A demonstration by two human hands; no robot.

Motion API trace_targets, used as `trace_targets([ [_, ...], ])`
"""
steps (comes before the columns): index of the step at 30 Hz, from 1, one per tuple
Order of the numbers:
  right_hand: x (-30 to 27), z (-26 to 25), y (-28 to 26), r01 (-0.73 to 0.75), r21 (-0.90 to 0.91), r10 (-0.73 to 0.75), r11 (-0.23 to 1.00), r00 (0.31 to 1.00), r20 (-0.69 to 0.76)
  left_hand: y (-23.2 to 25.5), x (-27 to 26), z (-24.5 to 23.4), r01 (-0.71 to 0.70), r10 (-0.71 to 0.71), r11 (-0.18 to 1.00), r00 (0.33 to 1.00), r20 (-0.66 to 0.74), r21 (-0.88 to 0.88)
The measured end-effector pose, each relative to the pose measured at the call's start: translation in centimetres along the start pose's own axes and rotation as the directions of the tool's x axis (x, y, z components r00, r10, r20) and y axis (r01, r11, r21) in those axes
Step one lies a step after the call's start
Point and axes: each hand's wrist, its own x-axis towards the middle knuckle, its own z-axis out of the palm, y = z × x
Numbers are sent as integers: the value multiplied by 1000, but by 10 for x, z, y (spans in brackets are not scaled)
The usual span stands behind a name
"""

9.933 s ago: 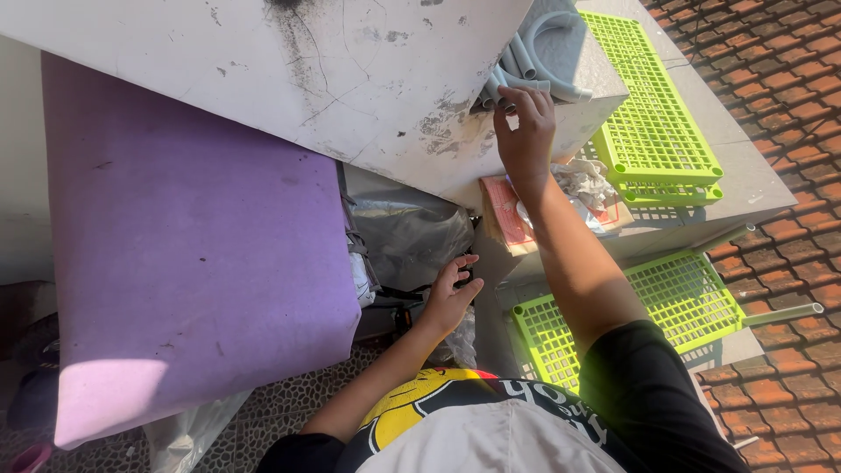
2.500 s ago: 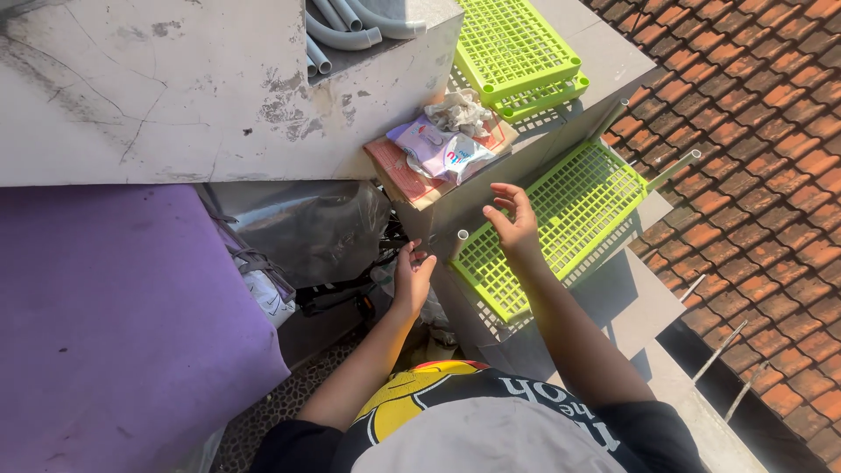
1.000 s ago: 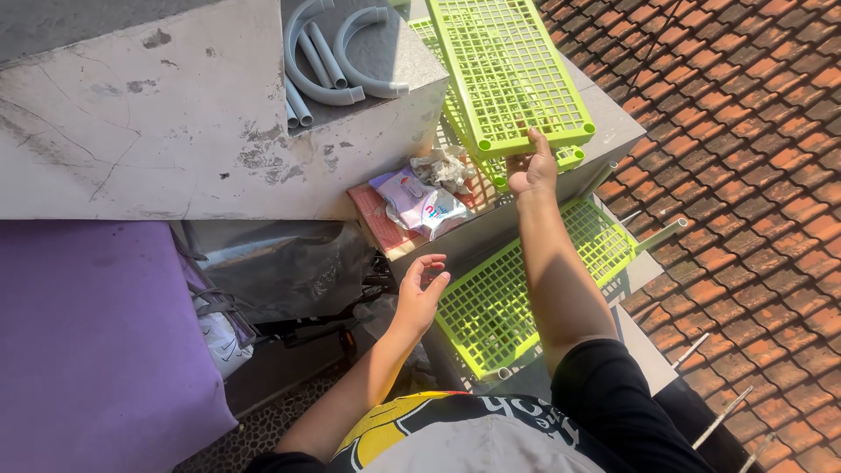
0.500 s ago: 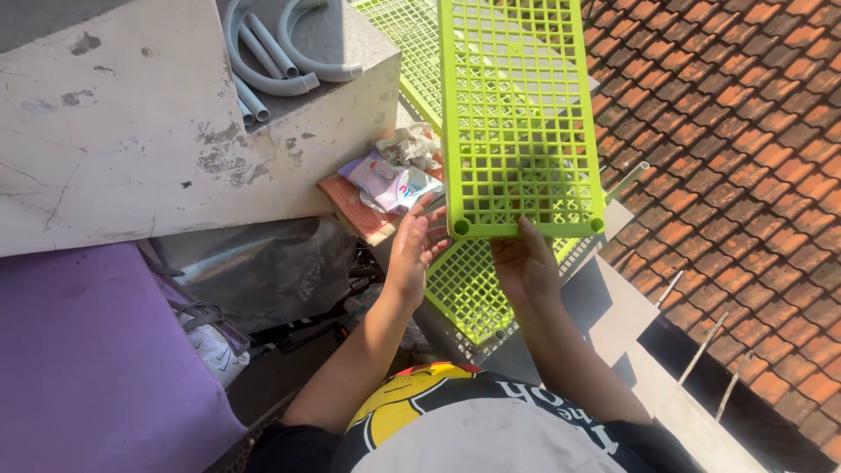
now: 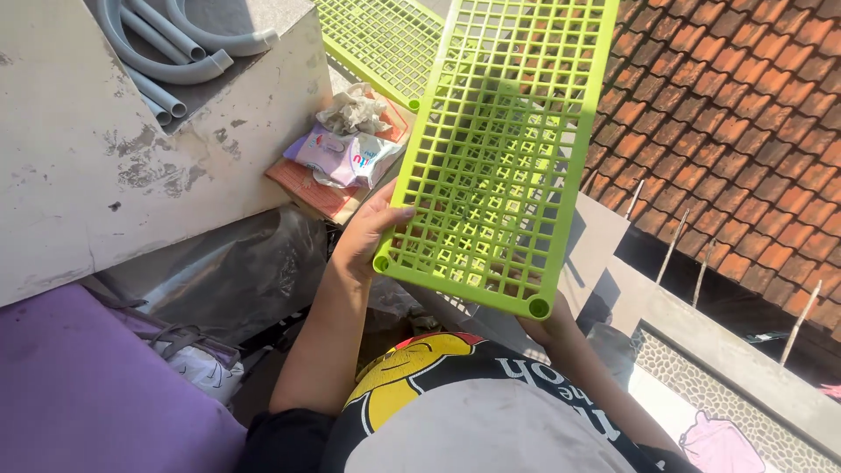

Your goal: Assembling a multi-tier green plastic shelf by attaching support poles and curved handles.

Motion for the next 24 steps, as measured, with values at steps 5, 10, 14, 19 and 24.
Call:
trace_targets([
  [5, -23, 19, -53, 131, 159, -125, 979, 991, -42, -12, 5, -4, 73, -78, 996, 993, 86, 54],
  [10, -28, 61, -69, 258, 73, -257, 963, 966, -25, -31, 12, -10, 115, -123, 988, 989, 82, 99],
  [14, -26, 110, -81, 284, -161, -291, 945, 956, -24, -33, 10, -17, 111, -113, 992, 993, 25, 67],
  [19, -5, 101, -68, 233, -93, -237, 968, 971, -34, -29, 9, -30, 45, -46, 998, 999, 10, 40],
  [24, 29, 58, -59, 251, 31, -253, 967, 966, 55, -52, -1, -79, -75, 127, 987, 909, -398, 144],
])
